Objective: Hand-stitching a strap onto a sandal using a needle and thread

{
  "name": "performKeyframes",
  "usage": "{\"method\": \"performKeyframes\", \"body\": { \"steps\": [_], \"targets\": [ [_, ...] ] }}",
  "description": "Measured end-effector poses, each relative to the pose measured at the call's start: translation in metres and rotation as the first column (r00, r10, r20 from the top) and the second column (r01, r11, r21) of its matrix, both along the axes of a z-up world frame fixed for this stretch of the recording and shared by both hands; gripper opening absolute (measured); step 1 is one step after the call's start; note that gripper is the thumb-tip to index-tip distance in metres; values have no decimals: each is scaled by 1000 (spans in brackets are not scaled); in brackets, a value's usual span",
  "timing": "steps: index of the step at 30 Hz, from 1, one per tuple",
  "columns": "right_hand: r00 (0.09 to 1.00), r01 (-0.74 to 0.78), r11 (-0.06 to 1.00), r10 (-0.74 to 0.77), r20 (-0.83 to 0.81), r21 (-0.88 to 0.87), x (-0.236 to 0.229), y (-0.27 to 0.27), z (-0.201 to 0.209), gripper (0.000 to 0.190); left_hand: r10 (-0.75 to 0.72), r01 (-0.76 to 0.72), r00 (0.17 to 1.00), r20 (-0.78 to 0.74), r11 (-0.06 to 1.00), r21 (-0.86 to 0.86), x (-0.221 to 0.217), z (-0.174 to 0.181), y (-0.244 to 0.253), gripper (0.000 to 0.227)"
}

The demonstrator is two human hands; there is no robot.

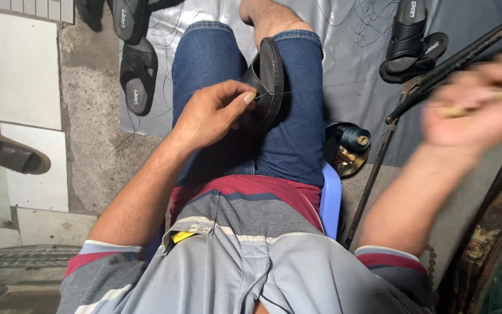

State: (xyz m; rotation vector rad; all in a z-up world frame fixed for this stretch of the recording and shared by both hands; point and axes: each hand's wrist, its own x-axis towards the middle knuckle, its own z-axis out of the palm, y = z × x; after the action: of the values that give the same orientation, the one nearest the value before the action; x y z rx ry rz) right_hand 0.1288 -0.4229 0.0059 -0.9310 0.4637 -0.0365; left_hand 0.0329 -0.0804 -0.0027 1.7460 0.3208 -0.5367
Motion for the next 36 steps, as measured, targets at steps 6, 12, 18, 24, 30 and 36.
{"method": "performKeyframes", "body": {
  "steps": [6, 12, 18, 24, 30, 36],
  "targets": [
    [735, 356, 431, 420, 533, -829, -15, 21, -22, 26, -282, 296, 955, -92, 915, 272, -3, 7, 2, 28],
    [615, -107, 229, 780, 116, -968, -68, 139, -44, 34, -295, 248, 952, 76, 896, 369, -14, 10, 4, 27],
    [609, -290, 99, 786, -104, -952, -73, 141, -36, 9, -292, 215, 950, 112, 870, 443, -25, 5, 9, 27],
    [587, -359, 131, 801, -114, -924, -65, 130, -28, 8, -44, 202, 834, 551, 952, -229, -35, -29, 25, 14],
    [570, -324, 150, 819, -67, -934, -42, 136, -36, 7, 264, 196, 882, 391, 548, -813, -30, 4, 30, 19],
    [441, -476, 78, 883, -161, -876, -45, 145, -5, 13, -112, 75, 940, 321, 989, 127, -11, -7, 21, 49]
  ]
}}
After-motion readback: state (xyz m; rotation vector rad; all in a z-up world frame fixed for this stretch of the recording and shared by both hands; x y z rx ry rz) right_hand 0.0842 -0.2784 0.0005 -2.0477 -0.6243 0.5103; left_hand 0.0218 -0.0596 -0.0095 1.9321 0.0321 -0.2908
